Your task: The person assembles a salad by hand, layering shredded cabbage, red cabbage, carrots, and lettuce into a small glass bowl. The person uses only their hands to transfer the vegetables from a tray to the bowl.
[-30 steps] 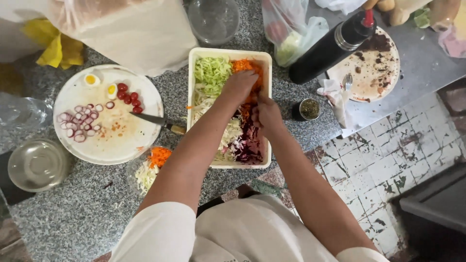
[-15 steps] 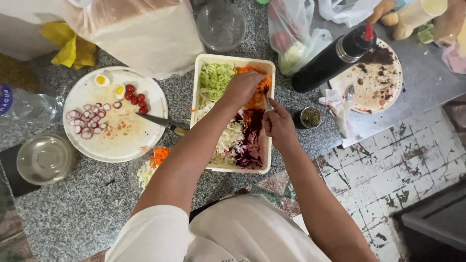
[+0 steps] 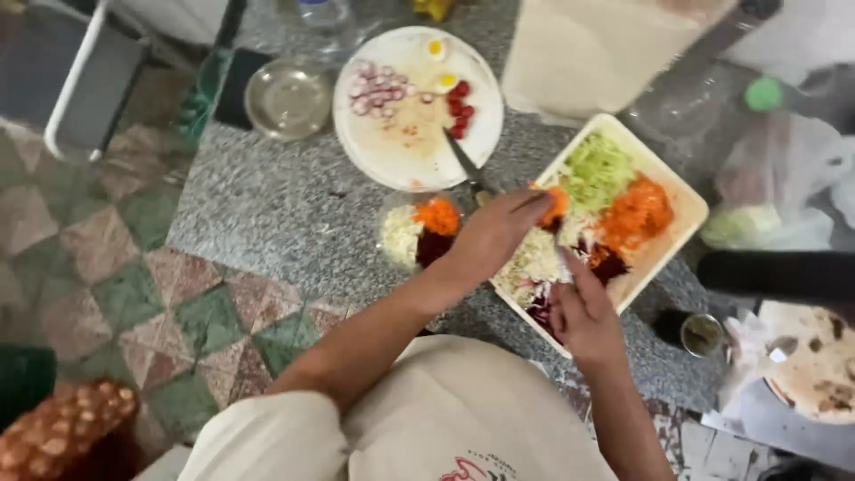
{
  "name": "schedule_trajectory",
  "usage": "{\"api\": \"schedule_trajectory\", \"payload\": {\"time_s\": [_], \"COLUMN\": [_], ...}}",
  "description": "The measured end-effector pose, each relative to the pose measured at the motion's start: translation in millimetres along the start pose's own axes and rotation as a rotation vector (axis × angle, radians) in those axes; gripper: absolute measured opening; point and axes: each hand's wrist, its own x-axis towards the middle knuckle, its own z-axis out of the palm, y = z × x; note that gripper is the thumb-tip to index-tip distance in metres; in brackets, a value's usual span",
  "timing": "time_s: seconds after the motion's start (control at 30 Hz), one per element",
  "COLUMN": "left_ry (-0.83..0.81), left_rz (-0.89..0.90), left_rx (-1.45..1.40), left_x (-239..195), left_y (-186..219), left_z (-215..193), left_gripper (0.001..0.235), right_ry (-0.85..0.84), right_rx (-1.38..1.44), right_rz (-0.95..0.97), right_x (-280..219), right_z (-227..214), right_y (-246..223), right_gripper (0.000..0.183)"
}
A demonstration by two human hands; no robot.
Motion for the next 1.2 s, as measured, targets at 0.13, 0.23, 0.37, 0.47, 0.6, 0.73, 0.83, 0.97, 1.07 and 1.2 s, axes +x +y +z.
{"api": "schedule_trajectory", "payload": {"time_s": [0.13,0.23,0.37,0.47,0.6,0.73,0.83,0.97,1.07,1.2], "left_ry": [0.092,0.129,-0.176,-0.243,-0.292,-0.204,-0.248,-0.623,-0.710,-0.508], "left_rz": [-0.143,-0.272,-0.541,-0.488,-0.462,-0.217,-0.197,-0.211,-0.209,-0.197], "left_rx": [0.270,0.362,0.474,0.521,0.573,0.563,0.647,0.925,0.921,0.707], "left_x": [-59,-96,-96,-88,-71,-76,-72,-64,-56,-37], "left_y": [-17,-55,-75,-62,-39,-61,-72,-75,-68,-24], "left_z": [-60,-75,-87,-105,-125,-102,-92,-93,-103,-139], "left_gripper": [0.035,0.039,0.040,0.040,0.047,0.032,0.025,0.017,0.018,0.027], "right_ry": [-0.228,-0.392,-0.484,-0.464,-0.416,-0.387,-0.289,-0.104,0.084,0.007], "right_rx": [-0.265,-0.442,-1.017,-1.137,-1.138,-1.052,-0.913,-0.695,-0.644,-1.972], "right_rz": [0.028,-0.002,-0.056,-0.072,-0.125,-0.091,-0.304,-0.060,0.117,0.018], "right_x": [12,30,50,44,30,26,9,-16,-32,-14], "right_z": [48,77,95,95,91,73,54,29,11,-77], "right_y": [-36,-48,-44,-47,-58,-36,-33,-39,-50,77], "right_gripper": [0.052,0.053,0.057,0.059,0.058,0.061,0.062,0.057,0.061,0.058]}}
